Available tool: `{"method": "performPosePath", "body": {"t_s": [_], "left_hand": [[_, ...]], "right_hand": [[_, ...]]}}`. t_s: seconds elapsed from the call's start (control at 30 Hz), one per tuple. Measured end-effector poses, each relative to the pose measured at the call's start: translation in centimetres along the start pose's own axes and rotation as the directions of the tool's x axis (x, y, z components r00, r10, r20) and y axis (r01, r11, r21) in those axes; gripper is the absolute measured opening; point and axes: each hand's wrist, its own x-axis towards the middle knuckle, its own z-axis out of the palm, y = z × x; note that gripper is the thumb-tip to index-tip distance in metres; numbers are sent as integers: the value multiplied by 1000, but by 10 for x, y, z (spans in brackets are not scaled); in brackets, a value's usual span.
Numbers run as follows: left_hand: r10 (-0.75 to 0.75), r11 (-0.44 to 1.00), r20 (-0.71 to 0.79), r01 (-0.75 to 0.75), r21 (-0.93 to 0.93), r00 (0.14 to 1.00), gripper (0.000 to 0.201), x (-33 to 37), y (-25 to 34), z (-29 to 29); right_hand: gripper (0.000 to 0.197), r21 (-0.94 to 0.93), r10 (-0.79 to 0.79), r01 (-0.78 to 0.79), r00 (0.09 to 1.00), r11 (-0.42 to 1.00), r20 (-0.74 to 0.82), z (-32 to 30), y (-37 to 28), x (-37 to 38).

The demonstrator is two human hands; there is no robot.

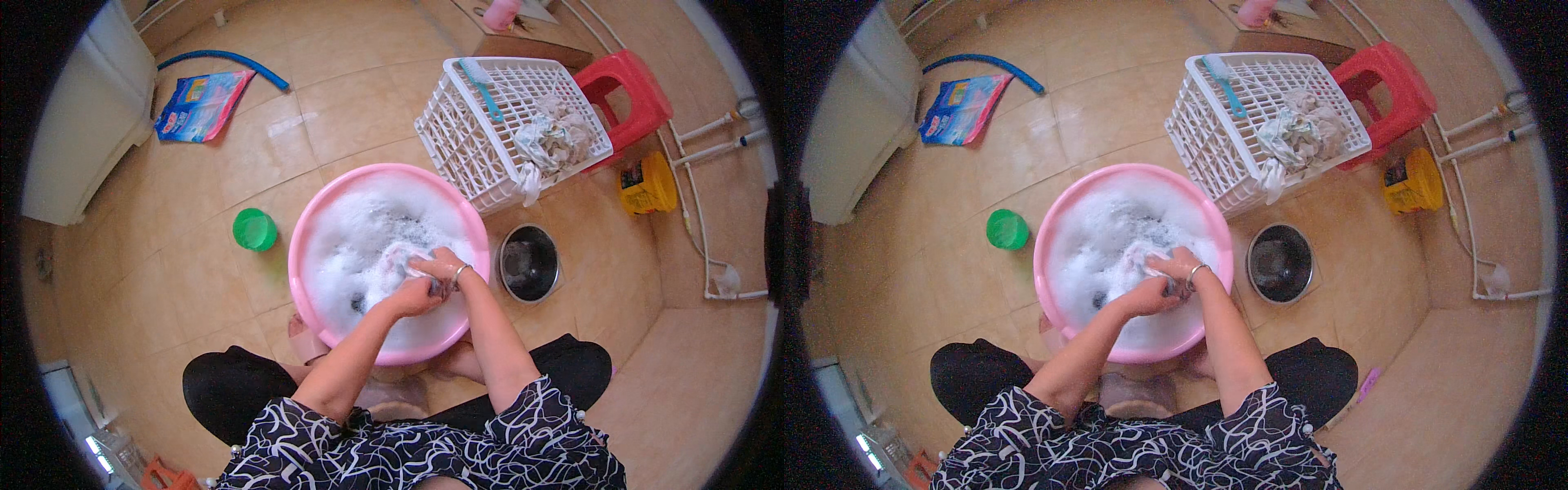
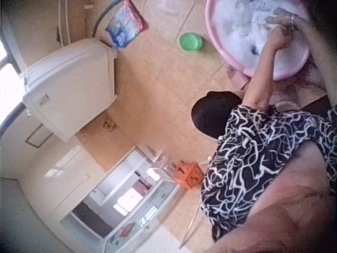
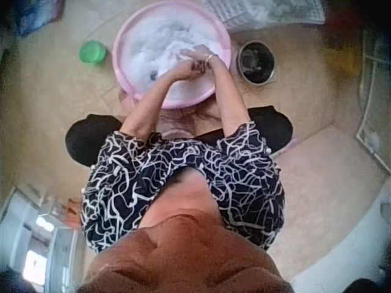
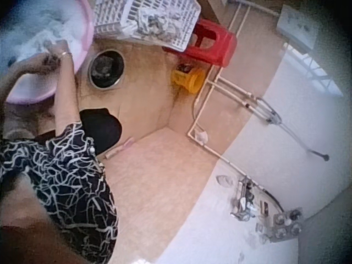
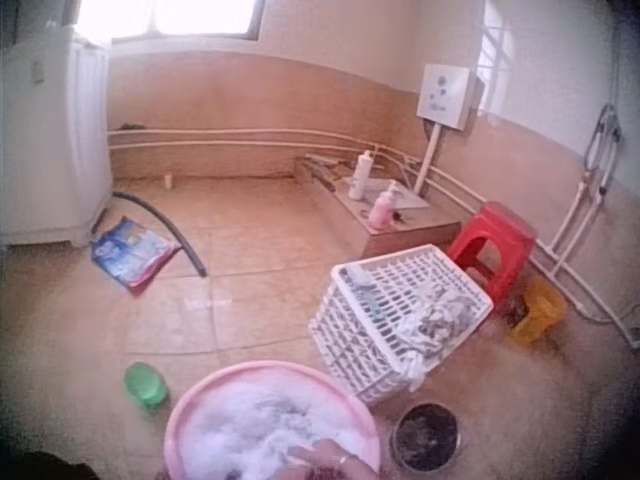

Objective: The person sits on the floor and hand-washes clothes in a pink basin filled with soapy water. They scrub and rinse various garments, including a white cloth and a dark garment, then place the washed items into a white laundry basket.

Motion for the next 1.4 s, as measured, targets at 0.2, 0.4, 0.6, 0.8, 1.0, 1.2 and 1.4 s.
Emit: {"method": "performPosePath", "body": {"t_s": [0.2,0.4,0.6,0.8,1.0,1.2,1.4], "left_hand": [[-487,17,134,163,-986,863,46,-2,-27,-22],[-261,-421,-4,-117,-899,965,38,10,-57,-33],[-492,-262,-259,-425,-867,831,22,7,-33,-29],[-348,-135,-209,-269,-954,914,29,-27,19,-67],[-177,239,-321,-276,-931,931,25,-26,14,-95],[-4,-244,-373,-363,-899,928,43,-13,19,-67],[98,100,-338,-347,-932,936,70,-14,17,-62]], "right_hand": [[48,33,-42,90,712,995,-701,24,-19,-17],[33,263,-297,595,677,759,-673,66,-77,-43],[39,216,-151,301,839,929,-523,42,-97,-48],[47,421,-313,515,830,747,-461,9,-67,-30],[37,544,-353,565,821,620,-449,9,-85,-59],[23,779,86,528,807,339,-585,10,-112,-44],[42,45,-86,231,527,972,-845,2,-97,-13]]}}
